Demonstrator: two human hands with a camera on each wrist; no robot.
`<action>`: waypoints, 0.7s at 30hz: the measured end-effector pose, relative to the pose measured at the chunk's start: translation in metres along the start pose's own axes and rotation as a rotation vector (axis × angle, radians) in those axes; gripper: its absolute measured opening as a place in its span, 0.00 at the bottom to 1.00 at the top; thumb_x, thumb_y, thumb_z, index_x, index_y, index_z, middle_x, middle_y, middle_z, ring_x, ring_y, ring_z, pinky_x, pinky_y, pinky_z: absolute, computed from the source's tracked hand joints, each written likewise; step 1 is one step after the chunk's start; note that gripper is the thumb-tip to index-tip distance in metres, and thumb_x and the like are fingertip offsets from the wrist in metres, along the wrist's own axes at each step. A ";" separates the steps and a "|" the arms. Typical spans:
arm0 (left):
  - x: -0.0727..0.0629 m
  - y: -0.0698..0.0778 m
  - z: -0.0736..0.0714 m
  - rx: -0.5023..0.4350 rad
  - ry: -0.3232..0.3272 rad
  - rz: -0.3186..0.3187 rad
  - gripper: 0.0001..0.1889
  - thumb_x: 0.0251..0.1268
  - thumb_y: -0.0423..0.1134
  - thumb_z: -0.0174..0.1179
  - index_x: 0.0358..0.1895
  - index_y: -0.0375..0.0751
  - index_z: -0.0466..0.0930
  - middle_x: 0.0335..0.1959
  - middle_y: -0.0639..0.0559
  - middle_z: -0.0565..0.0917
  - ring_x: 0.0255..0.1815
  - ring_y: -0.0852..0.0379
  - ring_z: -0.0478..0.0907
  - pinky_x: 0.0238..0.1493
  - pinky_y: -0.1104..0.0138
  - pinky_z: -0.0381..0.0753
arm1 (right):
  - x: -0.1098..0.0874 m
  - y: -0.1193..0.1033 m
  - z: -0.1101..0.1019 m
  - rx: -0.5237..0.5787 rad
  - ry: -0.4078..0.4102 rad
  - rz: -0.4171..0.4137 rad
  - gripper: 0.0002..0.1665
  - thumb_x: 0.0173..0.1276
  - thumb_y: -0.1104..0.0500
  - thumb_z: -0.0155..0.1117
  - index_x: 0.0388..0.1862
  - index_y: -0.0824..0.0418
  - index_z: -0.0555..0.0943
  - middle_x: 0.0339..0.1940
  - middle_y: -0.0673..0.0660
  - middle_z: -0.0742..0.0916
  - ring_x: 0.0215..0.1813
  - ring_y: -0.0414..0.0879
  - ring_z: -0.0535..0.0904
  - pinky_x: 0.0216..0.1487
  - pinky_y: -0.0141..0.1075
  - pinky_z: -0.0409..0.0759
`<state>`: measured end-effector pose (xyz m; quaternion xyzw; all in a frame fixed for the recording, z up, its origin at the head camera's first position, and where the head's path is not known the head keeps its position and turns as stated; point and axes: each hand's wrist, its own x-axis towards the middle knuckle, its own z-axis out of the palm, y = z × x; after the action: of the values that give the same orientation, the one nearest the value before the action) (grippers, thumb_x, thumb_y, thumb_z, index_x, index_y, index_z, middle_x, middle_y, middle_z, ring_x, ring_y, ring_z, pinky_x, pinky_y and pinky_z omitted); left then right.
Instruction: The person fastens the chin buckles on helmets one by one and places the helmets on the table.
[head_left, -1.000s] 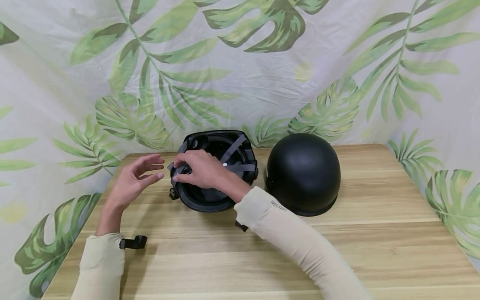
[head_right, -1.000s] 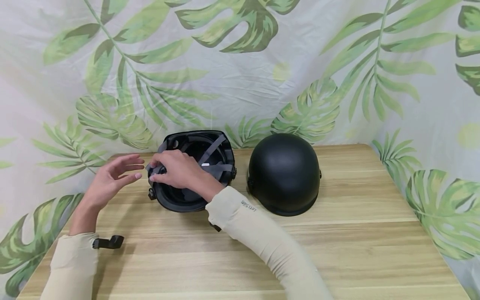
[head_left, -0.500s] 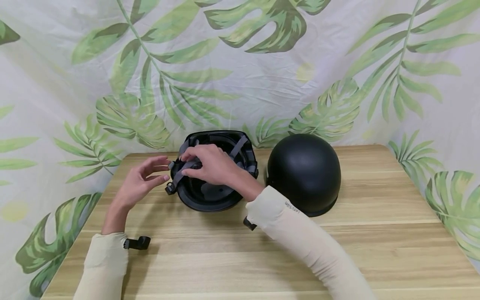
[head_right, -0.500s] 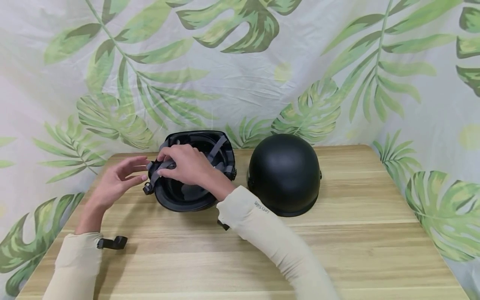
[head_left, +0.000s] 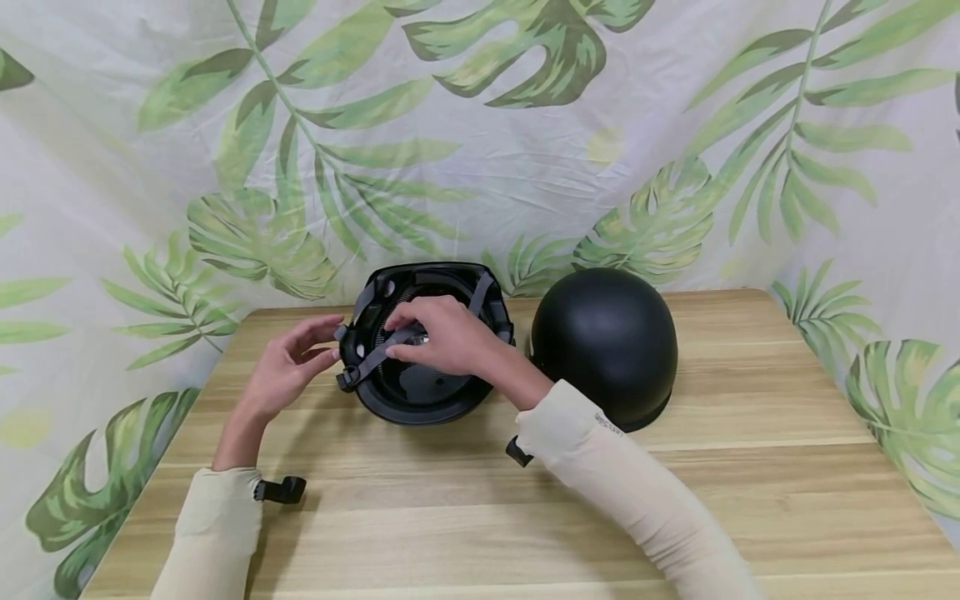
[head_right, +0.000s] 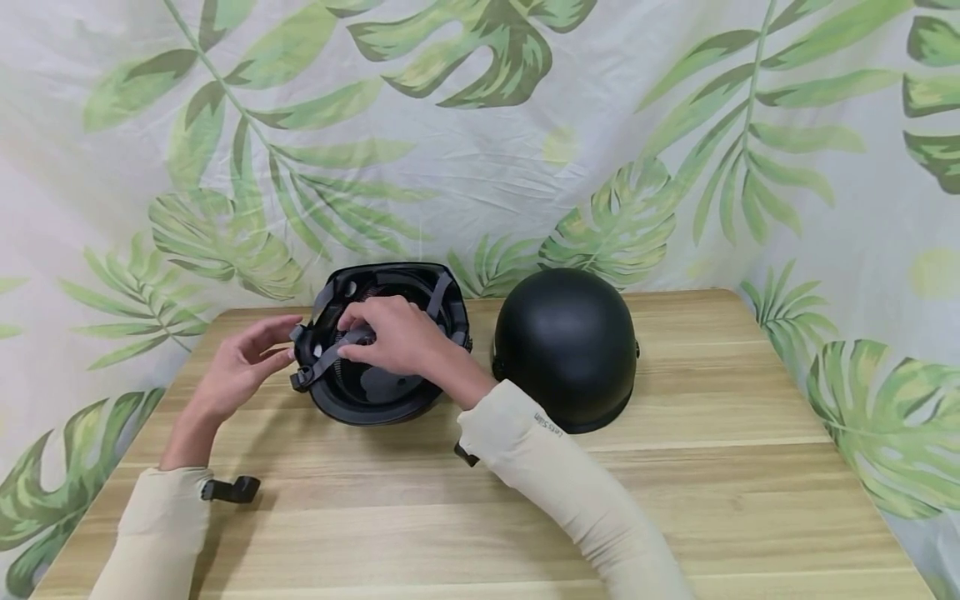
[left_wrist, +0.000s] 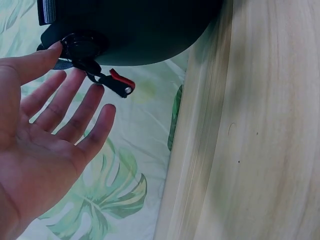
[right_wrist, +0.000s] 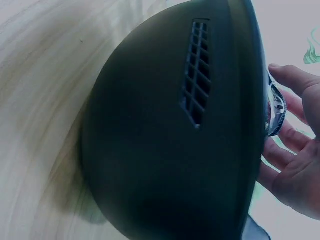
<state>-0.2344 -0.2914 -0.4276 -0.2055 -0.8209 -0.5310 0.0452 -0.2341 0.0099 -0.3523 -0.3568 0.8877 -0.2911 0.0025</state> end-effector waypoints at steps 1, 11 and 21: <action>0.000 0.000 0.000 0.008 0.007 -0.002 0.26 0.75 0.27 0.63 0.73 0.29 0.73 0.53 0.69 0.85 0.57 0.73 0.83 0.57 0.80 0.82 | -0.001 0.001 0.000 -0.003 -0.004 0.000 0.21 0.76 0.46 0.71 0.62 0.52 0.86 0.58 0.48 0.90 0.61 0.42 0.85 0.65 0.39 0.82; 0.001 0.000 0.004 0.011 -0.008 -0.004 0.25 0.77 0.30 0.62 0.74 0.32 0.74 0.59 0.67 0.83 0.62 0.74 0.79 0.59 0.81 0.81 | -0.007 0.003 0.009 -0.003 -0.125 -0.004 0.19 0.78 0.49 0.68 0.63 0.53 0.86 0.56 0.49 0.91 0.58 0.41 0.86 0.62 0.36 0.83; 0.001 -0.001 0.006 -0.001 -0.024 0.012 0.26 0.77 0.29 0.62 0.75 0.34 0.73 0.55 0.66 0.85 0.54 0.70 0.83 0.54 0.77 0.84 | -0.003 -0.013 0.032 -0.025 -0.128 -0.055 0.21 0.77 0.45 0.69 0.63 0.50 0.85 0.56 0.46 0.90 0.61 0.39 0.85 0.65 0.33 0.80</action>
<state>-0.2346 -0.2860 -0.4303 -0.2170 -0.8199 -0.5284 0.0383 -0.2168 -0.0119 -0.3732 -0.3987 0.8792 -0.2567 0.0468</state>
